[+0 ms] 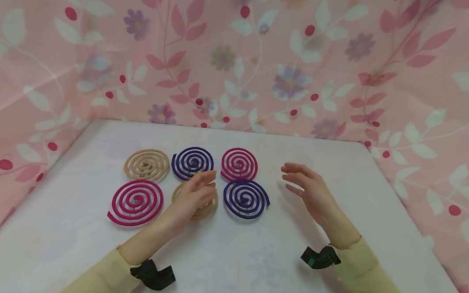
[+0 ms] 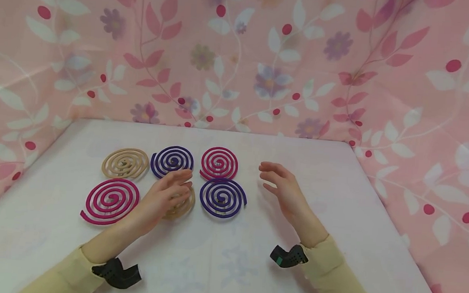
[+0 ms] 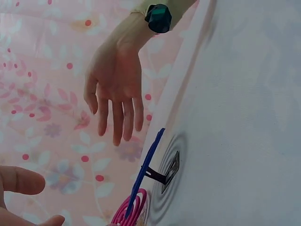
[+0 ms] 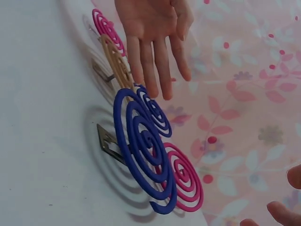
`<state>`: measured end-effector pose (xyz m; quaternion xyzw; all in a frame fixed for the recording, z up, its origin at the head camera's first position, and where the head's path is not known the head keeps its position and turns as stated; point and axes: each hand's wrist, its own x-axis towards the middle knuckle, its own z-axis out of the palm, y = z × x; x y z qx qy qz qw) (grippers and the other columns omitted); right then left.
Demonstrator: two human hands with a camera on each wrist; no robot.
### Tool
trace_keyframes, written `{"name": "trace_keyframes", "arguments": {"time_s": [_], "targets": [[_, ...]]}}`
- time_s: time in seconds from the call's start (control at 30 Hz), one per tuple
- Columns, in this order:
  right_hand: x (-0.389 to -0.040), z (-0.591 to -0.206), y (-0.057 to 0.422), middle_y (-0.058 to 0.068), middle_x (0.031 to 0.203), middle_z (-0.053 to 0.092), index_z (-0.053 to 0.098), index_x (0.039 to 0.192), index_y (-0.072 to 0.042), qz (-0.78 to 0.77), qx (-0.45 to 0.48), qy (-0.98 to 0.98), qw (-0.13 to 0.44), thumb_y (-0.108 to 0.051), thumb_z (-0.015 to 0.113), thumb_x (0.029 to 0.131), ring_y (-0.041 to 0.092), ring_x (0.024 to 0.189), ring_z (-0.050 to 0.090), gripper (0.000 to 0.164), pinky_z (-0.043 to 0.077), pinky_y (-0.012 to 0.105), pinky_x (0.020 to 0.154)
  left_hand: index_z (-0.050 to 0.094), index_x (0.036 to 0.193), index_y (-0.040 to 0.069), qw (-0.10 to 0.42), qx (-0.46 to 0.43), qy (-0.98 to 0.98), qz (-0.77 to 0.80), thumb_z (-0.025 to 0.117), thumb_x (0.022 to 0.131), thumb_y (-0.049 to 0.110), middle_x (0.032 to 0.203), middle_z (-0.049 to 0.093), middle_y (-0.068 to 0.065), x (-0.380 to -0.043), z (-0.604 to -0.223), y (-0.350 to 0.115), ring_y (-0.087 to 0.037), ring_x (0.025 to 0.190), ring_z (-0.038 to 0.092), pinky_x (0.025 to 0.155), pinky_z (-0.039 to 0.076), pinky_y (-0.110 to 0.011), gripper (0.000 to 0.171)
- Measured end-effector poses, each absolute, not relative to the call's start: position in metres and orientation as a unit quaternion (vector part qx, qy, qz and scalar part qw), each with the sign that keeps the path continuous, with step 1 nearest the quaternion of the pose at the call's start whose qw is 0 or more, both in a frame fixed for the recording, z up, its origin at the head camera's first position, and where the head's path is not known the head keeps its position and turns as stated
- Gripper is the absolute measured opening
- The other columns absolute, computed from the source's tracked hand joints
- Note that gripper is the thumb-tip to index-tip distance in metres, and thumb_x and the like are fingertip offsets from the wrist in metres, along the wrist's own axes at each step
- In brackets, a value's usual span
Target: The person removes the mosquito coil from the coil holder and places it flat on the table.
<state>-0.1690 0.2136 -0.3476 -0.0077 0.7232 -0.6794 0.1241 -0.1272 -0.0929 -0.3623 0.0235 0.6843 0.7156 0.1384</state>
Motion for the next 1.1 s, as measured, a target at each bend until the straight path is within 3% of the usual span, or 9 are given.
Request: {"name": "trace_keyframes", "arguments": {"time_s": [0.13, 0.27, 0.47, 0.73, 1.1], "targets": [[-0.169, -0.354, 0.209, 0.023, 0.155, 0.035, 0.037, 0.148, 0.001, -0.689, -0.010, 0.708, 0.152, -0.018, 0.047, 0.105, 0.038, 0.142, 0.037, 0.048, 0.030, 0.052, 0.119, 0.032, 0.152, 0.001, 0.141, 0.036, 0.680, 0.718, 0.053, 0.097, 0.006, 0.161, 0.030, -0.021, -0.124, -0.364, -0.092, -0.036, 0.147, 0.032, 0.117, 0.033, -0.048, 0.059], [-0.168, -0.360, 0.208, 0.021, 0.153, 0.038, 0.039, 0.147, 0.001, -0.702, -0.004, 0.692, 0.168, -0.017, 0.047, 0.104, 0.039, 0.144, 0.035, 0.047, 0.028, 0.051, 0.121, 0.031, 0.152, 0.001, 0.145, 0.039, 0.676, 0.722, 0.054, 0.095, 0.003, 0.160, 0.029, -0.023, -0.119, -0.368, -0.086, -0.038, 0.147, 0.032, 0.117, 0.032, -0.050, 0.062], [-0.170, -0.365, 0.211, 0.013, 0.146, 0.048, 0.042, 0.146, 0.000, -0.715, 0.005, 0.676, 0.181, -0.020, 0.048, 0.105, 0.037, 0.142, 0.038, 0.046, 0.030, 0.051, 0.120, 0.030, 0.153, 0.001, 0.146, 0.036, 0.681, 0.716, 0.055, 0.092, 0.001, 0.161, 0.027, -0.025, -0.110, -0.368, -0.077, -0.040, 0.148, 0.029, 0.119, 0.027, -0.055, 0.065], [-0.176, -0.373, 0.209, 0.016, 0.143, 0.051, 0.035, 0.148, 0.006, -0.716, 0.010, 0.668, 0.203, -0.017, 0.047, 0.104, 0.034, 0.135, 0.048, 0.051, 0.037, 0.046, 0.116, 0.032, 0.151, 0.003, 0.154, 0.029, 0.687, 0.709, 0.054, 0.088, 0.001, 0.160, 0.025, -0.028, -0.108, -0.367, -0.074, -0.042, 0.148, 0.027, 0.121, 0.023, -0.055, 0.067], [-0.176, -0.384, 0.207, 0.025, 0.153, 0.038, 0.035, 0.148, 0.004, -0.737, 0.021, 0.623, 0.261, -0.020, 0.051, 0.103, 0.029, 0.128, 0.055, 0.053, 0.048, 0.045, 0.106, 0.024, 0.153, 0.000, 0.179, 0.038, 0.662, 0.727, 0.051, 0.086, 0.002, 0.162, 0.018, -0.028, -0.104, -0.373, -0.068, -0.041, 0.147, 0.026, 0.120, 0.022, -0.055, 0.072]]}}
